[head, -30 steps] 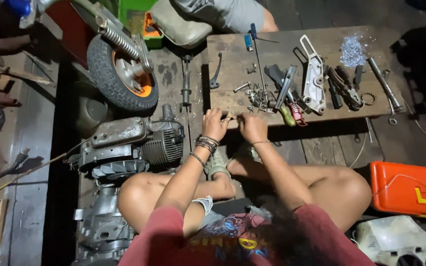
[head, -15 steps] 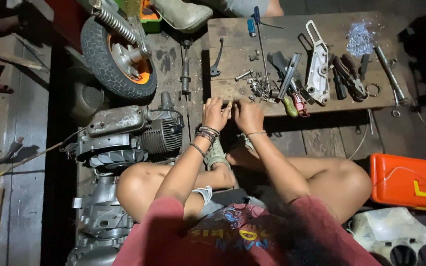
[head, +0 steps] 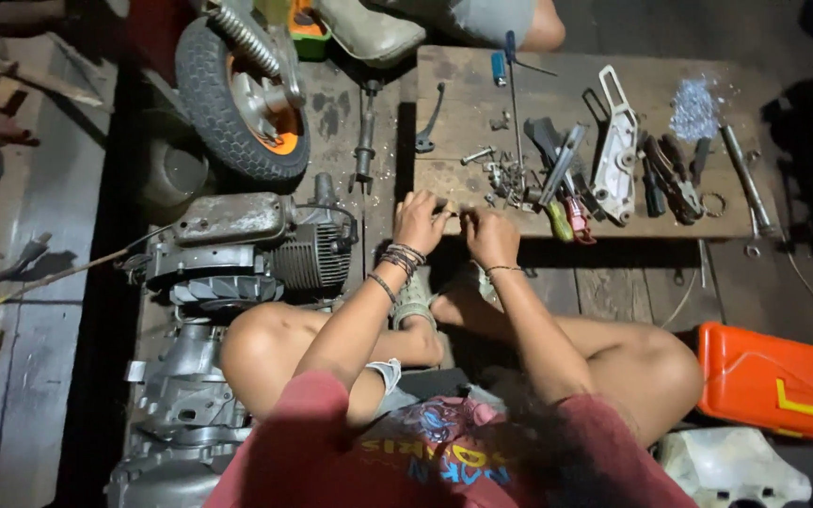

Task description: Cleaning and sorting small motorcycle engine components on a wooden board

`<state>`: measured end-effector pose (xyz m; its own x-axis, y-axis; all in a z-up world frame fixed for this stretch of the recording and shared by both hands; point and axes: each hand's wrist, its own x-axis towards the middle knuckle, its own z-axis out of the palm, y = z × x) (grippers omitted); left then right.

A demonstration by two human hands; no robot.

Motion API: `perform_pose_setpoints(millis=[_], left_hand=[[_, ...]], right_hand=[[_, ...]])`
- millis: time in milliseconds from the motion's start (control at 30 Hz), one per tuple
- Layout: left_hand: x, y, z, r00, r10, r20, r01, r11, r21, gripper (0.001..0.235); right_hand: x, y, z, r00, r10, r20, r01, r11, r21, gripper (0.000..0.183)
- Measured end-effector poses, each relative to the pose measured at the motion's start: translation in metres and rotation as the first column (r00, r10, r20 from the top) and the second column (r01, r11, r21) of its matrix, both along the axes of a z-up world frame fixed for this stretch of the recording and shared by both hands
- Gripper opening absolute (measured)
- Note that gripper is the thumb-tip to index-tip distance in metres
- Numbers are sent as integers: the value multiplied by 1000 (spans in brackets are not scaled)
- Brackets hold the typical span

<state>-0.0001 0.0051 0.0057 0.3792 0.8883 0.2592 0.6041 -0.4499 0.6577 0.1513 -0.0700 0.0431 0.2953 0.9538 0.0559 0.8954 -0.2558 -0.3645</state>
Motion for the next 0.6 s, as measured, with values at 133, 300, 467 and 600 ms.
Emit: perform_pose_setpoints(millis=[133, 300, 467, 600], left_hand=[[0, -6, -4, 999, -15, -33, 14, 1000, -4, 21], [-3, -5, 5, 999, -3, -55, 3, 1000, -17, 21], [1, -3, -7, 999, 5, -45, -6, 1000, -14, 23], [0, 0, -12, 1000, 5, -22, -4, 999, 40, 23]], right_hand=[[-14, -3, 10, 999, -29, -16, 30, 999, 42, 21], [6, -4, -7, 999, -29, 22, 30, 1000, -7, 23], [-12, -9, 10, 996, -27, -86, 34, 996, 84, 26], [8, -7, -11, 999, 2, -32, -2, 1000, 2, 26]])
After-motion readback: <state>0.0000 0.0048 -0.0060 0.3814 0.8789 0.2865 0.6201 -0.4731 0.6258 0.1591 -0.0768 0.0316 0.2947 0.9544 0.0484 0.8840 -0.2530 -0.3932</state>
